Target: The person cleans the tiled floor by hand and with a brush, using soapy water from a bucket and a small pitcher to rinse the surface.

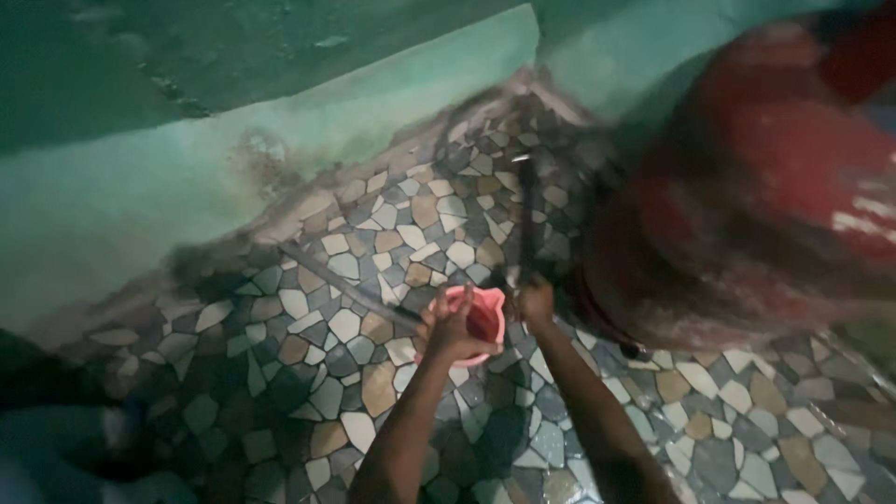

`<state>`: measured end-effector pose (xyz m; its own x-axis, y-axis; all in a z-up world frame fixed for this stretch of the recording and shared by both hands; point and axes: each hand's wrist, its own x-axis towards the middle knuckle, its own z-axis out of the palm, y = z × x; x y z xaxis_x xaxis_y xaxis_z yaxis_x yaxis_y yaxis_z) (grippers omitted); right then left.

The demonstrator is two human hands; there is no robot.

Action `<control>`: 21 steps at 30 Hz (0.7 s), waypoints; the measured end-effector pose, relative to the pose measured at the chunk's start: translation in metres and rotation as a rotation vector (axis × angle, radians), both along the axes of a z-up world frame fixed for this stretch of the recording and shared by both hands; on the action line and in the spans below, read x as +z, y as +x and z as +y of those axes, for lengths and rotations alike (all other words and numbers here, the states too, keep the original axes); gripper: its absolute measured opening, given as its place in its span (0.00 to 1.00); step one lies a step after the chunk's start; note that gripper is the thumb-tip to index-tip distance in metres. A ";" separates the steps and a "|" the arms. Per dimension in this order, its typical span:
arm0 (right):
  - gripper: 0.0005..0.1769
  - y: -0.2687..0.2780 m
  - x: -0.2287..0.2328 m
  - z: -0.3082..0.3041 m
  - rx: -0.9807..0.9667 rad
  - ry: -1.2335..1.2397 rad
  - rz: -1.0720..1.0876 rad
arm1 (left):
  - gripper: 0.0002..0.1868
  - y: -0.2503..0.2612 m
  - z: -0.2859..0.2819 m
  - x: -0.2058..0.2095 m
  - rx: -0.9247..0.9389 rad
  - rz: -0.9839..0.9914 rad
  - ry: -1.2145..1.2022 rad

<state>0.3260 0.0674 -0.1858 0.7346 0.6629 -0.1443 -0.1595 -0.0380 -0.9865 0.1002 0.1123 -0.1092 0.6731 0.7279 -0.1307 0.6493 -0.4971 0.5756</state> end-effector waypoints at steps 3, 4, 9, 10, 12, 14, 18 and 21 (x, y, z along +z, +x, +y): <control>0.13 -0.029 0.035 -0.074 0.128 -0.321 -0.134 | 0.77 0.005 0.007 -0.015 -0.003 0.051 0.036; 0.09 -0.029 0.044 -0.094 0.135 -0.405 -0.052 | 0.78 0.007 0.009 -0.022 -0.002 0.042 0.028; 0.13 -0.050 0.026 -0.133 -0.045 -0.178 0.294 | 0.76 0.014 0.013 -0.059 0.119 -0.167 -0.009; 0.14 -0.057 0.023 -0.141 0.002 -0.274 0.200 | 0.71 0.012 0.014 -0.062 0.164 -0.251 0.064; 0.15 -0.069 0.032 -0.158 0.047 -0.358 0.103 | 0.67 -0.017 -0.001 -0.061 0.322 -0.309 0.222; 0.19 -0.083 0.056 -0.195 0.224 -0.399 0.098 | 0.49 -0.048 -0.026 -0.049 0.388 -0.341 0.020; 0.12 -0.118 0.108 -0.237 0.203 -0.352 0.265 | 0.27 -0.089 -0.073 -0.022 0.041 -0.535 -0.160; 0.15 -0.116 0.130 -0.260 0.185 -0.367 0.295 | 0.25 -0.086 -0.086 -0.014 0.342 -0.530 -0.456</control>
<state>0.2097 -0.1924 -0.0563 0.5026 0.6447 -0.5759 -0.3869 -0.4280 -0.8168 0.0144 0.0264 -0.1235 0.4770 0.8580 -0.1907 0.3045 0.0422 0.9516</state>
